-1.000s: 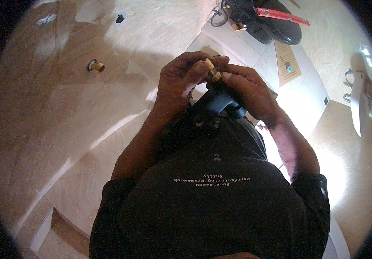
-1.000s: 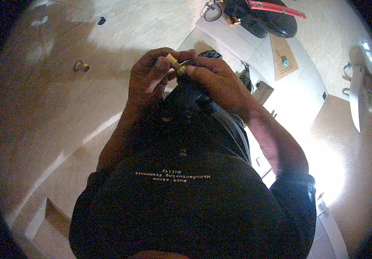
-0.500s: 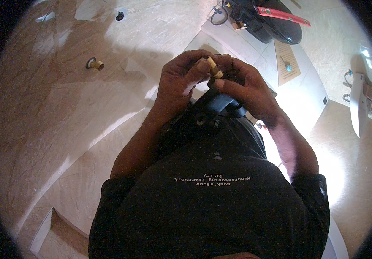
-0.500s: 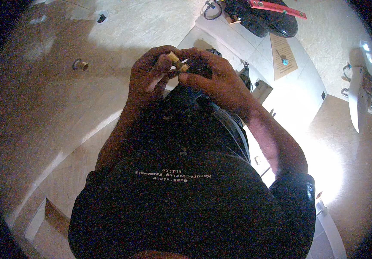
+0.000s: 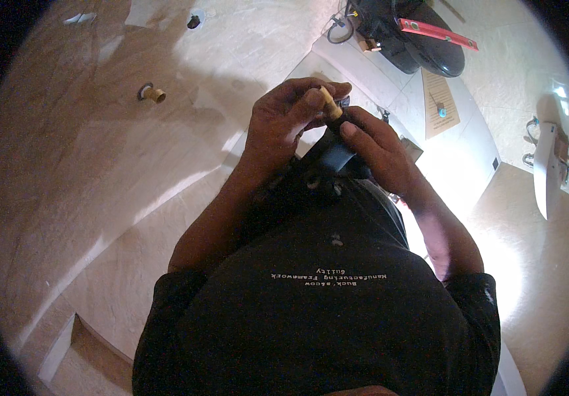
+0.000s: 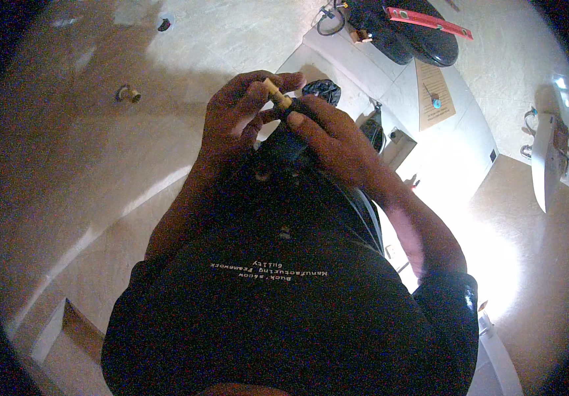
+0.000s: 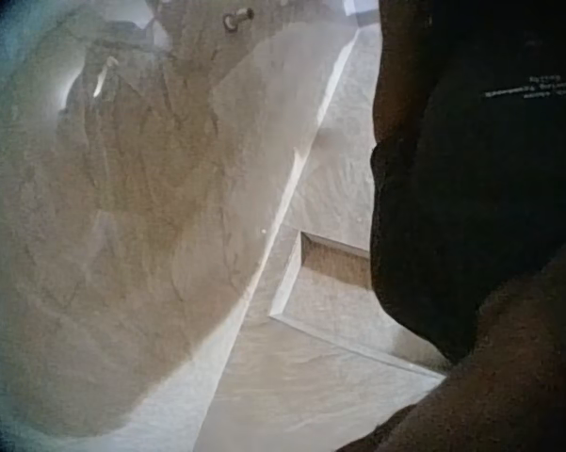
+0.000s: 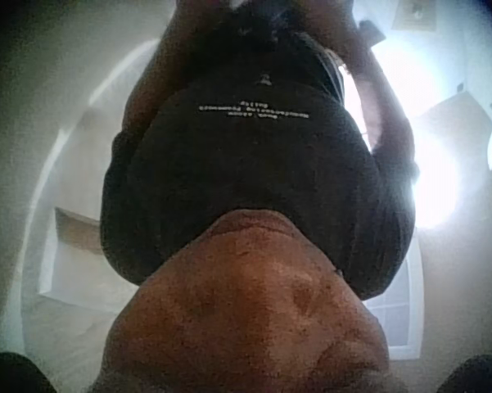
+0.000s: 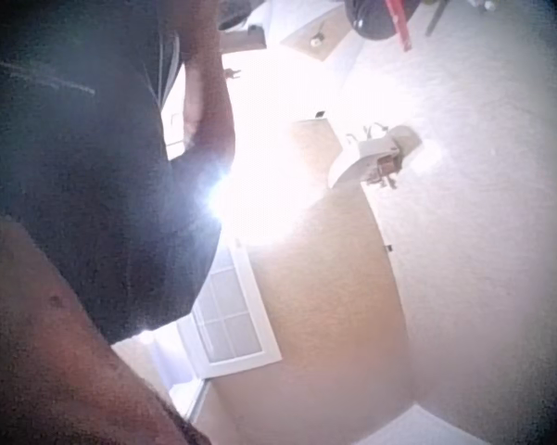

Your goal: The person installs a shower faucet onto a wall by hand and using a level. The person holds the faucet assembly against the wall, checks the level with another person, and applies plumbing tape to the threaded pipe before attempting to mount it.

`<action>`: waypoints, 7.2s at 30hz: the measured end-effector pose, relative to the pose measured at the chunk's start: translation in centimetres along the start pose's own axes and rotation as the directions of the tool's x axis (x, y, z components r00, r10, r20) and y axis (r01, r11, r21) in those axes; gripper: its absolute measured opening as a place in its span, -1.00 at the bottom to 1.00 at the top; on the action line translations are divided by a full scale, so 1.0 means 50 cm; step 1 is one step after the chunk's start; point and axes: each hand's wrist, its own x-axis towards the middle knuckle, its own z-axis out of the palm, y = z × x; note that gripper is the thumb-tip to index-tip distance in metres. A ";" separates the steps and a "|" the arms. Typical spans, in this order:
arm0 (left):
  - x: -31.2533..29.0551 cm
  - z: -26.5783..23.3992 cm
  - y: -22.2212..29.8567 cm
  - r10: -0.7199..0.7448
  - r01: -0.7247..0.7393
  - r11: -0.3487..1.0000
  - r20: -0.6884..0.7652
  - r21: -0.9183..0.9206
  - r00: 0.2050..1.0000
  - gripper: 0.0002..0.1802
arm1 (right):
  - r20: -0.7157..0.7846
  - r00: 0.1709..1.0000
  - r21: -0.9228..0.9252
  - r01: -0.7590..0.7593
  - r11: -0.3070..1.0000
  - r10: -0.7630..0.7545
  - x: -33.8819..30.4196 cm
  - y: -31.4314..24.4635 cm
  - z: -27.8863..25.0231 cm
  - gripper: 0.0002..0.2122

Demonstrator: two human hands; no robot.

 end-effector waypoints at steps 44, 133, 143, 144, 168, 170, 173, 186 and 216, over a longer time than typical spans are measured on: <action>0.014 -0.061 0.016 0.170 -0.291 0.875 0.318 0.386 0.933 -0.67 | 0.271 0.955 0.147 0.080 0.986 -0.118 0.016 -0.014 -0.025 -0.47; 0.117 0.199 0.155 -0.254 -0.357 -0.709 0.253 0.607 0.934 -0.62 | 0.495 0.849 0.155 0.121 0.980 -0.183 0.051 -0.031 -0.195 -0.56; 0.059 0.087 0.088 0.002 0.030 0.906 -0.075 0.423 0.997 -0.41 | 0.448 0.894 0.316 -0.172 0.933 0.013 0.059 -0.020 -0.195 -0.61; 0.063 0.091 0.078 0.003 0.030 0.909 -0.077 0.417 0.997 -0.41 | 0.450 0.893 0.321 -0.174 0.931 0.012 0.059 -0.025 -0.197 -0.62; 0.046 0.064 0.086 0.251 -0.146 0.319 0.065 0.937 0.966 -0.45 | 0.388 0.921 0.092 -0.022 0.996 -0.016 0.029 -0.057 -0.095 -0.55; 0.048 0.061 0.081 0.278 -0.202 0.321 0.112 0.925 0.954 -0.47 | 0.384 0.923 0.069 -0.004 0.998 -0.022 0.032 -0.042 -0.094 -0.54; 0.051 0.049 0.069 0.317 -0.285 0.323 0.181 0.902 0.931 -0.49 | 0.383 0.923 0.070 0.014 0.997 -0.040 0.035 -0.028 -0.091 -0.52; 0.078 0.017 0.044 0.293 -0.483 0.379 0.393 0.789 0.872 -0.62 | 0.369 0.927 0.321 -0.193 0.927 0.065 0.011 0.002 -0.073 -0.59; -0.109 -0.108 -0.036 0.037 0.053 0.816 0.145 -0.575 0.989 -0.83 | 0.285 0.955 0.399 -0.043 0.916 -0.079 0.022 0.027 -0.068 -0.41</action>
